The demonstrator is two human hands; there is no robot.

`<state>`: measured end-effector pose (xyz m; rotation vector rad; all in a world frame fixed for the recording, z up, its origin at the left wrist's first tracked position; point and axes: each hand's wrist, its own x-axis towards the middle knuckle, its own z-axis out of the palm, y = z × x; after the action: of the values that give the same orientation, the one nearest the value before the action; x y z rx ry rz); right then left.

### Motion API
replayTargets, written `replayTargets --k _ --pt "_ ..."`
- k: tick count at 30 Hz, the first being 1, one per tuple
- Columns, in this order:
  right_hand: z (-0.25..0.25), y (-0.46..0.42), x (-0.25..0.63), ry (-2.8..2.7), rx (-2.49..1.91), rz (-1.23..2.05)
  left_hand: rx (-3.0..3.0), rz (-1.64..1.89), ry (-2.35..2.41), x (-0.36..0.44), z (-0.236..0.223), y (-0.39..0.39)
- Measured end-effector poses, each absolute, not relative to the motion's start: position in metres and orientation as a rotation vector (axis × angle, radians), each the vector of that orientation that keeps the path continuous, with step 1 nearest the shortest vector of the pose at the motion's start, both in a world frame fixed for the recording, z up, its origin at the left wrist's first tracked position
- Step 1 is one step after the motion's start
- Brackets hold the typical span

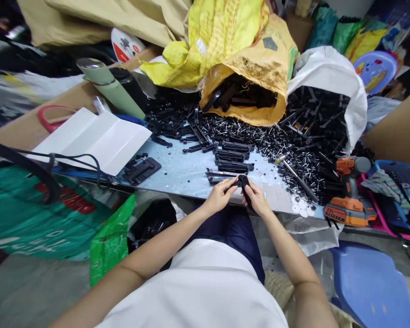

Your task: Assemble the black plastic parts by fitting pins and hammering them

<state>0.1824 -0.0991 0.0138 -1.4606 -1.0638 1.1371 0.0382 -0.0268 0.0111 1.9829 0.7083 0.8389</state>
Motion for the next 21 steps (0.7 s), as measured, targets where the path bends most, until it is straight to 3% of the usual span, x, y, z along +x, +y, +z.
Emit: replayTargets --k 6,14,21 --pt "0.025 -0.105 0.197 -1.369 -1.506 0.973 2.071 0.888 0.745 0.038 0.021 -0.035" --pt "0.015 -0.114 0.160 -1.248 -1.558 0.790 1.951 1.239 0.875 0.051 0.026 -0.056" --pt "0.003 -0.112 0.146 -1.332 -1.661 0.589 1.889 1.216 0.906 0.053 0.012 -0.052"
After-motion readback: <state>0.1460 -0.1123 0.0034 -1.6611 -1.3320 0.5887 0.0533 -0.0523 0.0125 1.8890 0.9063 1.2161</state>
